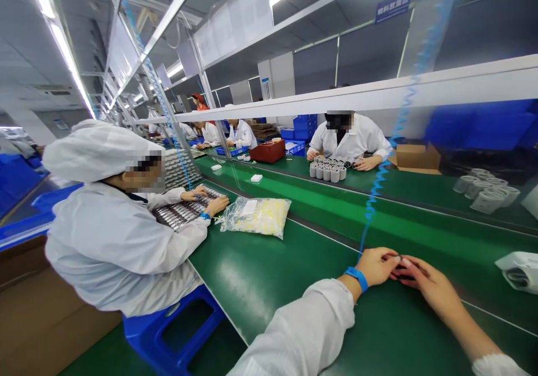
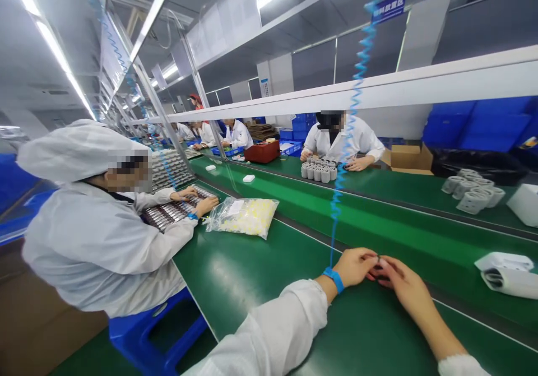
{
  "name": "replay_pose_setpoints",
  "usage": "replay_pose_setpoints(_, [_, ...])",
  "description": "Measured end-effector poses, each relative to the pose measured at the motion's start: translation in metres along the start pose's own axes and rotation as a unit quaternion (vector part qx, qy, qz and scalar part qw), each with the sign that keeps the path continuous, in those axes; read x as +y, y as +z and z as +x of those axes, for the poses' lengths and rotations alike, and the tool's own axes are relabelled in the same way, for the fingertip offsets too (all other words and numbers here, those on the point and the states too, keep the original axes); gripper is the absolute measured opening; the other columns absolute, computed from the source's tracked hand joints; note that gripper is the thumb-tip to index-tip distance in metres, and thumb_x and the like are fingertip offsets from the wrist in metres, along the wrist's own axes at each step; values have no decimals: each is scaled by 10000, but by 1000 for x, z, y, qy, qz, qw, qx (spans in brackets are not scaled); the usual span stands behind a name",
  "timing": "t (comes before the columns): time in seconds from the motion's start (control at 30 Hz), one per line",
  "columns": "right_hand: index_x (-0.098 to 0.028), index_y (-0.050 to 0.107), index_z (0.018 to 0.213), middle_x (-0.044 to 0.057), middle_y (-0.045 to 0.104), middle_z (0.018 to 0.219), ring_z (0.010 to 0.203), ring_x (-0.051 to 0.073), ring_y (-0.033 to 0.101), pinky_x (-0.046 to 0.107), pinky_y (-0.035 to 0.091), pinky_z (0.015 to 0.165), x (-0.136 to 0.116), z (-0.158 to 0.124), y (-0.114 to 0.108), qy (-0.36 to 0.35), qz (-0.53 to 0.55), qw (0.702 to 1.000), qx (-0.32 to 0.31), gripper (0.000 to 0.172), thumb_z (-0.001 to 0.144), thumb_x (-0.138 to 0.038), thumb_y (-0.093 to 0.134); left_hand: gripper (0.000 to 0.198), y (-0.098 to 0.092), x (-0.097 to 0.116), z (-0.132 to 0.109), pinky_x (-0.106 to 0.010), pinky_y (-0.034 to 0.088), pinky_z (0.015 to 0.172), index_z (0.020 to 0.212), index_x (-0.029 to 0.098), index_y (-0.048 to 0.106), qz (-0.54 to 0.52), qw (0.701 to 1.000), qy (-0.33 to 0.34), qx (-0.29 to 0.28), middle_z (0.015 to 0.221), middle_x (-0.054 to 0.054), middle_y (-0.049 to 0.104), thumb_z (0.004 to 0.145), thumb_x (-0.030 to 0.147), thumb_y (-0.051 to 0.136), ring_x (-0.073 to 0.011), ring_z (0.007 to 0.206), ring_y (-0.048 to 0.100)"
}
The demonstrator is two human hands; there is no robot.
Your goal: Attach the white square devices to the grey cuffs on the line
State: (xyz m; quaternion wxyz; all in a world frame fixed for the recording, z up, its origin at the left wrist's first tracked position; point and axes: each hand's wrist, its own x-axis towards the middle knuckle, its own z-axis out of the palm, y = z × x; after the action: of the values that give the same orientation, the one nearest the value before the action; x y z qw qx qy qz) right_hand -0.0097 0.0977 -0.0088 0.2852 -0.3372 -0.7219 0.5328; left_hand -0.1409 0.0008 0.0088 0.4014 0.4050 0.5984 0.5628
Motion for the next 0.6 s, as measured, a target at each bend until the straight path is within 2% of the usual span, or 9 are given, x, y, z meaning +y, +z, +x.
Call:
replay_pose_setpoints(0.1, [-181, 696, 963, 148, 750, 880, 798, 325, 744, 412, 642, 728, 20, 7, -8, 40, 65, 997, -21, 544, 605, -586, 759, 242, 4, -20, 14, -329, 595, 685, 1076, 116, 688, -7, 1000, 5, -14, 825, -98, 688, 857, 207, 637, -151, 631, 654])
replay_pose_setpoints(0.17, [-192, 711, 946, 143, 759, 886, 798, 317, 744, 392, 638, 745, 26, 6, -14, 38, 62, 997, -39, 509, 585, -542, 790, 156, 6, -26, 20, -288, 579, 622, 959, 122, 697, -7, 1000, 3, -28, 701, -41, 644, 830, 207, 672, -116, 550, 612])
replay_pose_setpoints(0.23, [-210, 731, 935, 138, 765, 908, 799, 321, 744, 387, 637, 740, 28, 4, -18, 46, 49, 997, -32, 494, 563, -527, 804, 130, 7, -30, 25, -250, 557, 565, 913, 127, 688, -18, 999, -1, -39, 656, -14, 621, 819, 217, 684, -99, 513, 592])
replay_pose_setpoints(0.47, [-330, 791, 839, 116, 766, 993, 866, 339, 738, 380, 619, 775, 15, -1, -19, 93, 12, 996, -6, 396, 510, -549, 814, 246, 13, -33, 39, -247, 556, 498, 818, 122, 661, -157, 985, -60, -37, 618, -21, 624, 728, 318, 779, -110, 468, 593])
replay_pose_setpoints(0.53, [-357, 792, 828, 102, 768, 992, 887, 351, 735, 391, 620, 766, 20, -1, -20, 83, 7, 996, -6, 389, 514, -586, 789, 256, 15, -33, 40, -252, 559, 490, 795, 123, 662, -177, 981, -69, -37, 607, -26, 625, 705, 328, 786, -117, 466, 596])
replay_pose_setpoints(0.6, [-370, 788, 806, 92, 774, 951, 849, 356, 739, 401, 630, 724, 29, 0, -21, 42, -42, 998, 37, 381, 530, -629, 741, 249, 17, -35, 40, -268, 569, 503, 788, 129, 670, -177, 981, -69, -37, 597, -30, 623, 681, 319, 791, -127, 473, 602])
